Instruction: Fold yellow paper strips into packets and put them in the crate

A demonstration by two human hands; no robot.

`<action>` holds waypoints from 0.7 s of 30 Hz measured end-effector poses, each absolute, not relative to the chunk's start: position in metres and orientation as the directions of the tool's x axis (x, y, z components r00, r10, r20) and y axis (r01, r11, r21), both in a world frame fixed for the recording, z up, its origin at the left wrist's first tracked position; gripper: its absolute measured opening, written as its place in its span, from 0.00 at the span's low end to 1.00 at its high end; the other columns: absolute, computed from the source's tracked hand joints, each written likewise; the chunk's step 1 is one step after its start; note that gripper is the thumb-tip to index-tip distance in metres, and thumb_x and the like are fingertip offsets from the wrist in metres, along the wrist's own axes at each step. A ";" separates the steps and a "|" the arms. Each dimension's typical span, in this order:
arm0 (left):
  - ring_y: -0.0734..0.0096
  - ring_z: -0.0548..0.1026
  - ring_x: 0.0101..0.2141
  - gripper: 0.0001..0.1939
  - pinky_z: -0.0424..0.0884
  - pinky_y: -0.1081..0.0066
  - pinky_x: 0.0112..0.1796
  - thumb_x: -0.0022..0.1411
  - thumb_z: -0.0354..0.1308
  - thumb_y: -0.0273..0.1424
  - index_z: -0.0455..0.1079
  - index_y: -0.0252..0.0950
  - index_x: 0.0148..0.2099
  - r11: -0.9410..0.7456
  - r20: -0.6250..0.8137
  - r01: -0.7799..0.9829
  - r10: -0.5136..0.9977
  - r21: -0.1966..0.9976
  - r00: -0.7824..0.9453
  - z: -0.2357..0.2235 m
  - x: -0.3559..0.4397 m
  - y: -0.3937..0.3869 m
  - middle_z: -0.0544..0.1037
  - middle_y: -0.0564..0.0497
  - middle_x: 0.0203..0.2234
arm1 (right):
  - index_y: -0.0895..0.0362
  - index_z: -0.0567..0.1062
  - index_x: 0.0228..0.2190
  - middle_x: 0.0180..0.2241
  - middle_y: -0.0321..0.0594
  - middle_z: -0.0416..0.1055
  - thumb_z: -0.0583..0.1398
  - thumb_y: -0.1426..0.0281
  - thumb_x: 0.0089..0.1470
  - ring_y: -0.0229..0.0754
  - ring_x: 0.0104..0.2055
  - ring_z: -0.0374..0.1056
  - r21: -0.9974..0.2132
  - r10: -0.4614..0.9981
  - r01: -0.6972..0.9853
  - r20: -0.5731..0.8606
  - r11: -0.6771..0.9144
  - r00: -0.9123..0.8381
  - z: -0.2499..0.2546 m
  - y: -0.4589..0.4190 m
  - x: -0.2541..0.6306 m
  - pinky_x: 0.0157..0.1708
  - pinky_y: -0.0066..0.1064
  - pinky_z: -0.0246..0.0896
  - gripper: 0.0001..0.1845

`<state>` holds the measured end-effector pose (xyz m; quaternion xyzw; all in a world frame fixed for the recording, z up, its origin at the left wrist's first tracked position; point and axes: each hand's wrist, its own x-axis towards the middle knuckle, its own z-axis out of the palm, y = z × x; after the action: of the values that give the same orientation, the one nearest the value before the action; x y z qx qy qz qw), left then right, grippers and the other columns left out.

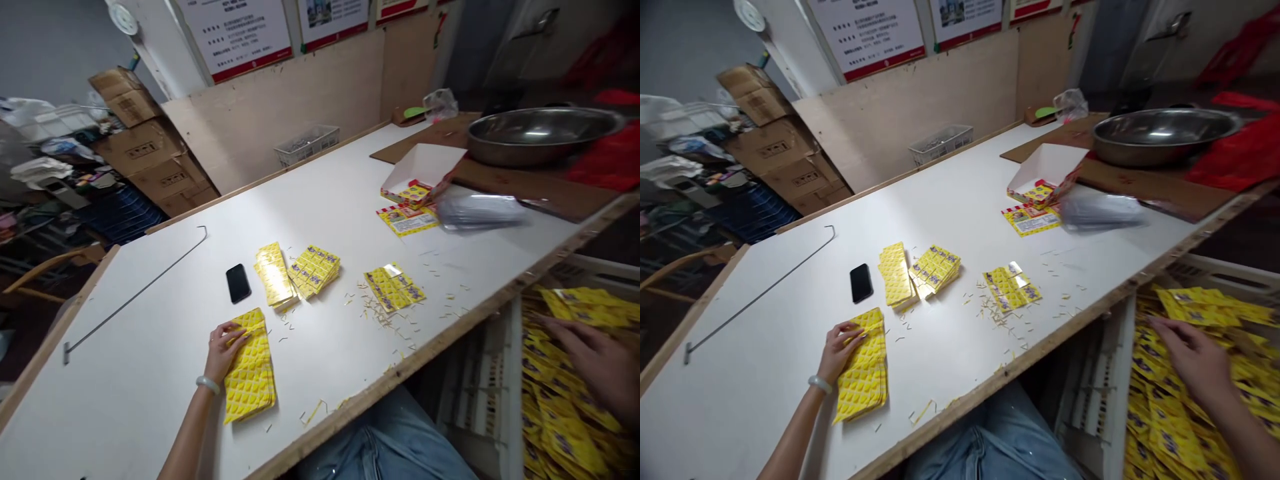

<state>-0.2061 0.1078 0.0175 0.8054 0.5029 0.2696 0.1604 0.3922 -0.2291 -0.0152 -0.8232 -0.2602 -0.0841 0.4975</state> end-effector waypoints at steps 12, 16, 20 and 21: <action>0.66 0.71 0.37 0.17 0.66 0.70 0.31 0.50 0.61 0.46 0.73 0.36 0.32 -0.320 0.312 0.451 0.945 0.833 0.096 0.097 -0.157 0.099 0.73 0.49 0.37 | 0.57 0.72 0.26 0.27 0.42 0.71 0.54 0.63 0.54 0.45 0.32 0.65 -0.464 0.574 0.846 0.630 -0.262 0.523 0.034 -0.153 0.317 0.37 0.39 0.60 0.12; 0.66 0.71 0.35 0.14 0.66 0.69 0.32 0.54 0.60 0.43 0.73 0.37 0.29 -0.452 0.348 0.384 0.884 0.805 0.311 0.092 -0.072 0.071 0.73 0.49 0.34 | 0.57 0.71 0.34 0.31 0.42 0.71 0.54 0.68 0.56 0.43 0.33 0.66 -0.543 0.690 0.839 0.597 -0.026 0.408 0.039 -0.118 0.259 0.37 0.36 0.63 0.07; 0.61 0.69 0.40 0.12 0.63 0.57 0.45 0.58 0.57 0.40 0.74 0.39 0.28 -0.520 0.312 0.505 0.842 0.689 0.440 0.045 -0.015 0.054 0.74 0.49 0.33 | 0.57 0.70 0.41 0.37 0.45 0.72 0.54 0.71 0.56 0.46 0.41 0.67 -0.491 0.823 0.854 0.548 0.172 0.149 0.029 -0.108 0.210 0.42 0.41 0.63 0.10; 0.60 0.69 0.41 0.11 0.62 0.55 0.46 0.58 0.57 0.39 0.75 0.39 0.28 -0.514 0.290 0.517 0.843 0.685 0.453 0.034 -0.008 0.050 0.74 0.48 0.33 | 0.57 0.69 0.42 0.38 0.45 0.72 0.54 0.72 0.56 0.47 0.43 0.67 -0.489 0.834 0.852 0.537 0.185 0.127 0.025 -0.109 0.203 0.43 0.41 0.64 0.11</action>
<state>-0.0083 0.0499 0.0342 0.8116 0.4191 0.3132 0.2600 0.2032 -0.1089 0.0245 -0.6382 -0.6606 -0.0114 0.3952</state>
